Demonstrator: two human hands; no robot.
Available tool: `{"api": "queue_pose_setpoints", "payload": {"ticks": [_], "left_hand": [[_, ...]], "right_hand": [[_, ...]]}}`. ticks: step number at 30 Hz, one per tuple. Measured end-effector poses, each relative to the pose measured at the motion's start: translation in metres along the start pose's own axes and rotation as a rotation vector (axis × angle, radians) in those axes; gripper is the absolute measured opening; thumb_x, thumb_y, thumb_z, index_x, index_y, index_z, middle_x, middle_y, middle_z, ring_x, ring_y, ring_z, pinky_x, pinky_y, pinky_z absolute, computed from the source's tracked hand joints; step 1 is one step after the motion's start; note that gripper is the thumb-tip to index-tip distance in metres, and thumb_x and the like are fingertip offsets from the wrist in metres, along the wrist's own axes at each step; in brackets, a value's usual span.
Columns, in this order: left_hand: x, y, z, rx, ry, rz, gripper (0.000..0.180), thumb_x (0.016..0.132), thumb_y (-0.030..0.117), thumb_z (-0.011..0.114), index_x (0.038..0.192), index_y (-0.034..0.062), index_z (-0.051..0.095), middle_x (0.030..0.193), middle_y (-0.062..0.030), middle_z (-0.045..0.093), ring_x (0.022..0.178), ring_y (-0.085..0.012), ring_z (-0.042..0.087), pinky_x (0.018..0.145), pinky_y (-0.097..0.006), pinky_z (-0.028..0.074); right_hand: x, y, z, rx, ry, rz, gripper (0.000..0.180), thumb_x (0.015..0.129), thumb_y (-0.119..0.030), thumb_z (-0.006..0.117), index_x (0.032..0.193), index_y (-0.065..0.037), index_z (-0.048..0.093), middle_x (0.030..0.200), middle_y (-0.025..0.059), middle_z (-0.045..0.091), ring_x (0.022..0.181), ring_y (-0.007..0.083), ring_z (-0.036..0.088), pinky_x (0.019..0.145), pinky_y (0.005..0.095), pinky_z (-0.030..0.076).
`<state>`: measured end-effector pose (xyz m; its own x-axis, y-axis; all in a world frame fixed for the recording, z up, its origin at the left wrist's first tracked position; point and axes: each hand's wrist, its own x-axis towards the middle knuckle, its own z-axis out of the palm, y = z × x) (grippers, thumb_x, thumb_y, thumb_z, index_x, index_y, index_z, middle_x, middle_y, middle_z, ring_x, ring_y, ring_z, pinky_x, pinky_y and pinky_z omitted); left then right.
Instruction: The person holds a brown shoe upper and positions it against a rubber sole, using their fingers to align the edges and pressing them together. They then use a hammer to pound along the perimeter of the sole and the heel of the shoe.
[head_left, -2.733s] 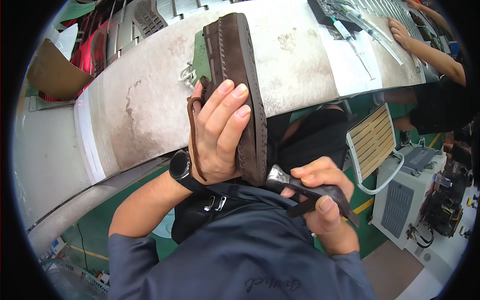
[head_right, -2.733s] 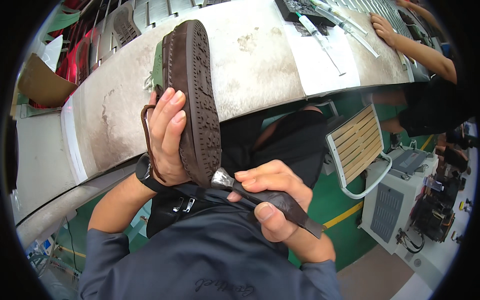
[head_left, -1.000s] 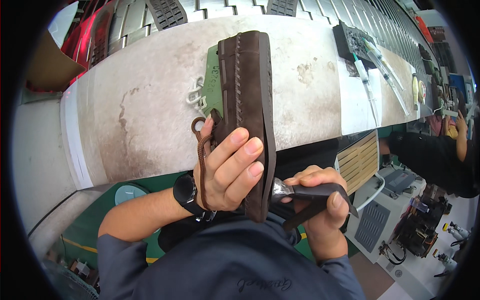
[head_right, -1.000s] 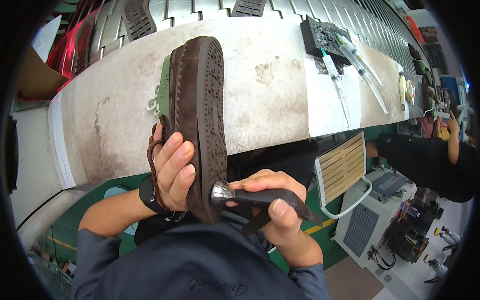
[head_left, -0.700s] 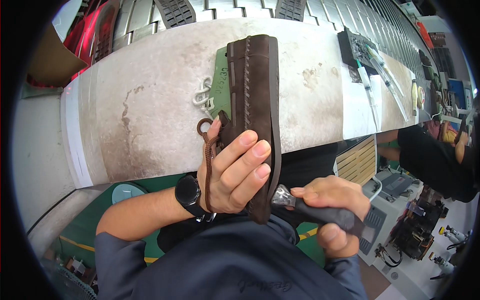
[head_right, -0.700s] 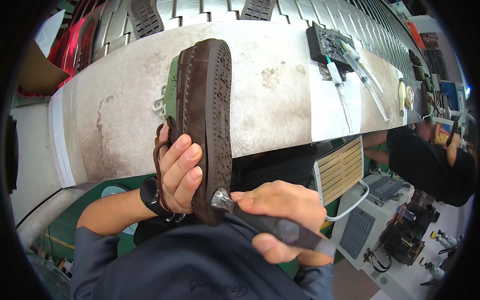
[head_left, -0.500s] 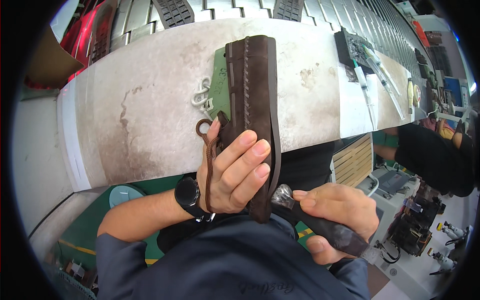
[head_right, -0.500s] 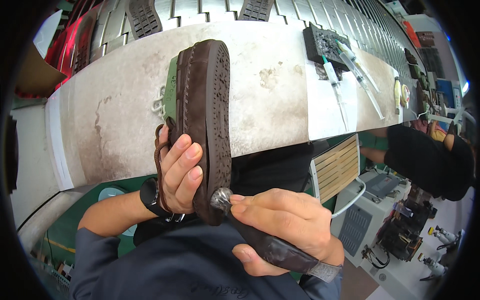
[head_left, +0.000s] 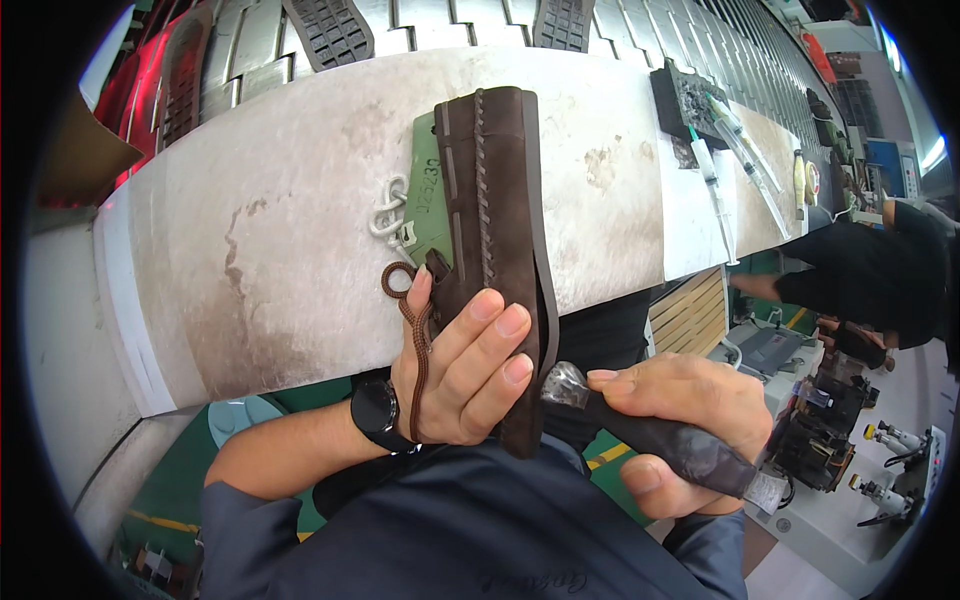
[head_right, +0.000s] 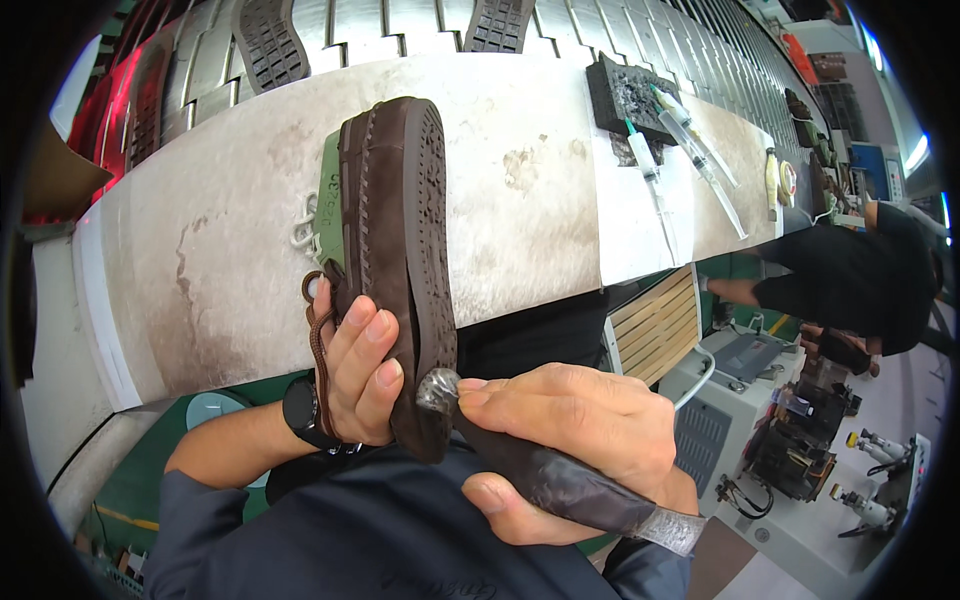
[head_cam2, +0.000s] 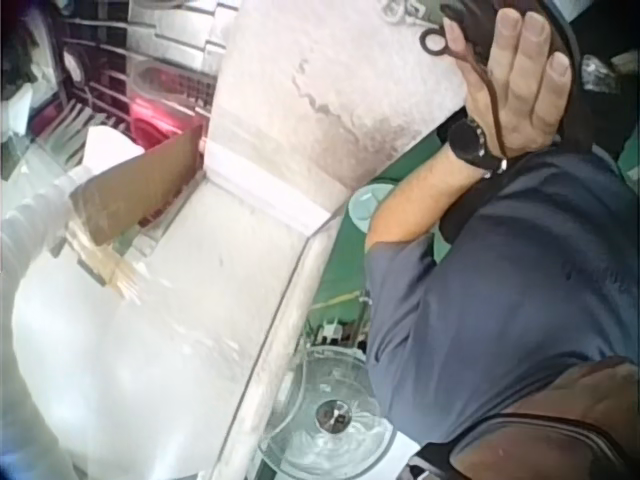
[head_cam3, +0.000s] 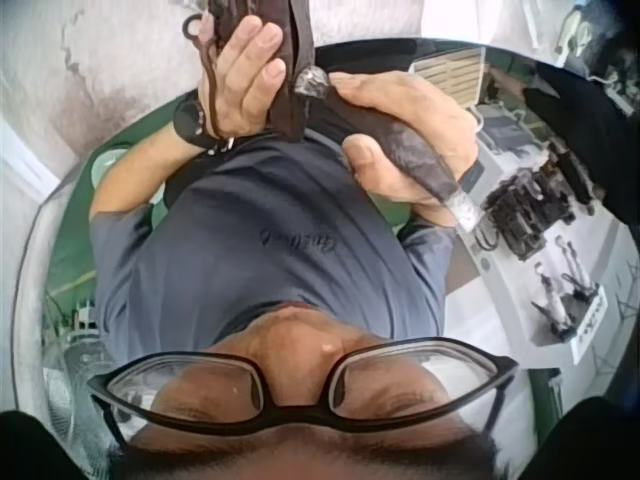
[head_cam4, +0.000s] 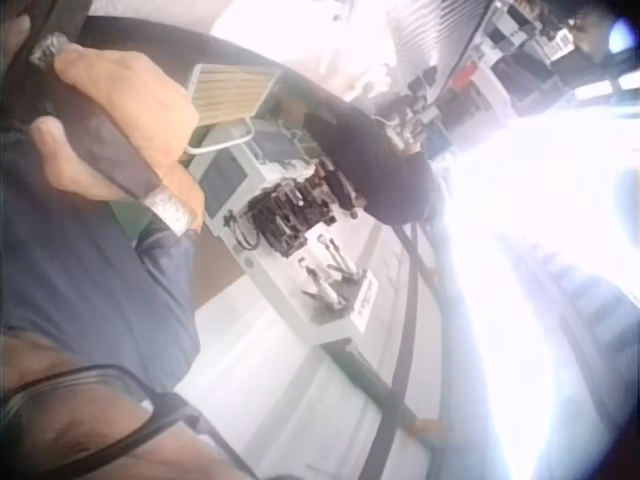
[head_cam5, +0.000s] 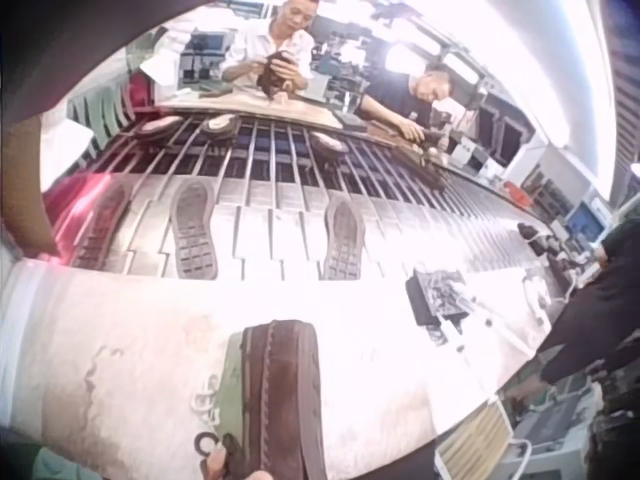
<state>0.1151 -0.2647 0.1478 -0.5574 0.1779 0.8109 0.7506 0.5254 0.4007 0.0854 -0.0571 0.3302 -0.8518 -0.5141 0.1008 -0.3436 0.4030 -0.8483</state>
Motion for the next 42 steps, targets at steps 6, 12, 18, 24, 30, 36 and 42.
{"api": "queue_pose_setpoints", "payload": {"ticks": [6,12,18,24,30,36,42], "left_hand": [[-0.005,0.001,-0.003,-0.021,-0.019,-0.012,0.042,0.107,0.007,0.059,0.146,0.0051,0.047,0.15,-0.0222,0.059,0.14,-0.0393,0.061,0.117,-0.082,0.034],[-0.004,0.001,-0.001,-0.022,-0.004,-0.012,0.042,0.106,0.008,0.061,0.146,0.0053,0.047,0.15,-0.02,0.059,0.141,-0.038,0.06,0.117,-0.081,0.035],[-0.006,0.001,-0.001,-0.016,-0.009,-0.019,0.046,0.104,0.009,0.064,0.146,0.0063,0.047,0.149,-0.0184,0.059,0.141,-0.0355,0.06,0.116,-0.082,0.035],[-0.007,0.001,0.001,-0.001,0.008,-0.009,0.046,0.104,0.011,0.065,0.147,0.0084,0.048,0.149,-0.0153,0.059,0.142,-0.0339,0.059,0.117,-0.083,0.034],[-0.011,0.002,0.0,-0.005,-0.007,-0.017,0.046,0.105,0.013,0.065,0.147,0.0101,0.048,0.151,-0.0135,0.058,0.144,-0.0327,0.057,0.118,-0.083,0.033],[-0.014,0.002,-0.001,-0.02,-0.017,-0.028,0.046,0.105,0.016,0.065,0.148,0.0124,0.048,0.152,-0.0105,0.059,0.147,-0.0313,0.055,0.119,-0.083,0.031],[-0.018,0.008,-0.001,-0.006,-0.026,-0.049,0.047,0.106,0.02,0.064,0.15,0.0146,0.048,0.155,-0.0079,0.055,0.149,-0.0295,0.053,0.118,-0.083,0.031]], "right_hand": [[0.005,0.007,-0.001,0.075,0.014,0.032,0.037,0.085,-0.019,0.086,0.108,0.008,0.075,0.103,0.0224,0.08,0.089,0.0328,0.082,0.078,0.0356,0.066],[0.014,0.01,-0.01,0.069,-0.03,0.083,0.037,0.086,-0.02,0.085,0.109,0.007,0.075,0.103,0.0211,0.081,0.091,0.0323,0.082,0.082,0.0373,0.066],[0.021,0.021,-0.013,0.125,-0.028,0.116,0.038,0.087,-0.023,0.083,0.111,0.006,0.075,0.105,0.0212,0.081,0.09,0.0322,0.081,0.082,0.0375,0.065],[0.029,0.024,-0.015,0.128,-0.005,0.128,0.038,0.087,-0.024,0.083,0.109,0.006,0.076,0.102,0.0208,0.081,0.09,0.0305,0.081,0.082,0.0362,0.064],[0.037,0.033,-0.019,0.196,-0.022,0.154,0.039,0.085,-0.024,0.08,0.109,0.006,0.077,0.103,0.0223,0.081,0.091,0.0317,0.082,0.084,0.0363,0.064],[0.02,0.044,0.004,0.466,0.205,0.322,0.048,0.086,-0.033,0.075,0.109,0.009,0.076,0.105,0.0278,0.08,0.094,0.034,0.081,0.088,0.04,0.065],[0.0,0.055,0.035,0.803,0.458,0.433,0.049,0.091,-0.035,0.072,0.108,0.011,0.073,0.104,0.0314,0.078,0.09,0.0363,0.08,0.088,0.0438,0.066]]}}
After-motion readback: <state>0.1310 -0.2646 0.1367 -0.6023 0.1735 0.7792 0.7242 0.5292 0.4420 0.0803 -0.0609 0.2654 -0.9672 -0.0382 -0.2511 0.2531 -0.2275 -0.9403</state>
